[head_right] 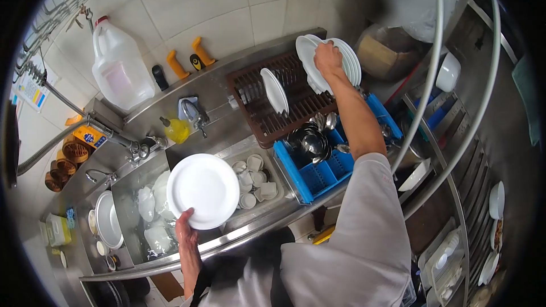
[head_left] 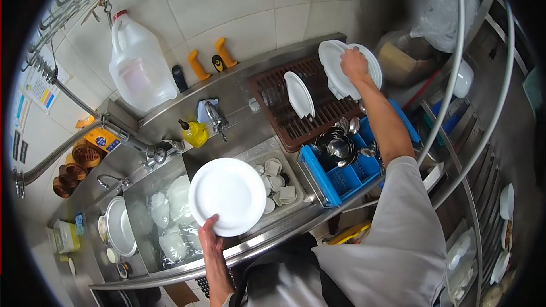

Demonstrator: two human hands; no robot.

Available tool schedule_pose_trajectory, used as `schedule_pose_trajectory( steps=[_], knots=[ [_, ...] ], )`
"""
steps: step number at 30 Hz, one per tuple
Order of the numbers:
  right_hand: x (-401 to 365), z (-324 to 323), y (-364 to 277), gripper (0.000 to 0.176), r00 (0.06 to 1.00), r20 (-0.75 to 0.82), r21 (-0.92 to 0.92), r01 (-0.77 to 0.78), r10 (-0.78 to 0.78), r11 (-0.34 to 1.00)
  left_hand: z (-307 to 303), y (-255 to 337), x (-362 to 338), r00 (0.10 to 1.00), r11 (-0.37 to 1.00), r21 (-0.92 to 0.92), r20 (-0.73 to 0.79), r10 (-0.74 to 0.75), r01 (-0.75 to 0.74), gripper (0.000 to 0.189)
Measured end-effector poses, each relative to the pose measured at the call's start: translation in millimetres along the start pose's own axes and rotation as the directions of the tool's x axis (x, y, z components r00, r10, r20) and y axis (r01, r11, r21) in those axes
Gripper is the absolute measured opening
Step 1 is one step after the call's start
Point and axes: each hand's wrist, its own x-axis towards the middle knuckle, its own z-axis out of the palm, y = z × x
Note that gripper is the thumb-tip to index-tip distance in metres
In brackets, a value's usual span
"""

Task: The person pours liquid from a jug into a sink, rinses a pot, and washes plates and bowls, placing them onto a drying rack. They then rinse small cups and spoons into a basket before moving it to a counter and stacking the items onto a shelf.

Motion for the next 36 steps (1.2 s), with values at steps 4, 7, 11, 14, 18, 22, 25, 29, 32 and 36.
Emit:
schedule_pose_trajectory(
  steps=[4, 7, 11, 14, 18, 22, 25, 29, 32, 36],
  knots=[
    [21.7, -31.9, -11.0, 0.023, 0.999, -0.033, 0.041, -0.028, 0.029, 0.999, -1.5, 8.6, -3.1, 0.999, 1.000, 0.021, -0.045, 0.019, -0.018, 0.049],
    [28.7, -36.4, -11.7, 0.024, 0.999, 0.031, 0.074, -0.033, 0.030, 0.997, 0.7, 6.2, 3.3, 0.998, 0.998, 0.064, -0.069, -0.011, 0.016, 0.055],
    [10.4, 4.8, 9.0, 0.036, 0.998, 0.036, 0.073, -0.047, 0.045, 0.996, 2.4, -12.4, 20.5, 1.000, 1.000, -0.005, -0.029, -0.003, 0.003, 0.058],
    [-42.0, 22.5, 17.2, 0.044, 0.983, -0.183, 0.004, 0.028, -0.027, 1.000, 28.9, -11.5, 14.0, 0.999, 0.999, -0.016, 0.036, -0.027, 0.028, 0.059],
    [-142.5, -48.7, -60.5, 0.048, 0.975, -0.221, 0.660, 0.154, -0.006, 0.735, 69.8, -14.0, 24.6, 0.992, 0.999, 0.018, 0.119, -0.044, 0.042, 0.062],
    [-245.9, -42.5, -121.7, 0.037, 0.934, 0.265, 0.928, -0.180, -0.240, 0.327, 121.7, -26.6, 30.8, 0.964, 0.993, 0.058, 0.242, -0.111, 0.100, 0.065],
    [-271.7, -66.4, -128.3, 0.033, 0.986, 0.156, 0.899, -0.167, 0.060, 0.406, 158.3, -36.6, 24.3, 0.945, 0.993, 0.077, 0.310, -0.106, 0.086, 0.063],
    [-309.5, -67.1, -110.7, 0.030, 0.924, 0.262, 0.941, -0.309, 0.279, 0.139, 190.5, -46.0, 15.7, 0.941, 0.992, 0.026, 0.317, -0.122, 0.120, 0.057],
    [-297.6, -66.5, -64.3, 0.022, 0.866, 0.156, 0.909, -0.314, 0.475, 0.273, 196.3, -54.8, 17.9, 0.930, 0.983, -0.052, 0.338, -0.147, 0.175, 0.054],
    [-236.9, -124.9, -21.7, 0.025, 0.807, -0.203, 0.832, -0.156, 0.554, 0.532, 180.1, -43.7, 19.0, 0.950, 0.999, -0.014, 0.309, -0.039, 0.045, 0.052]
  ],
)
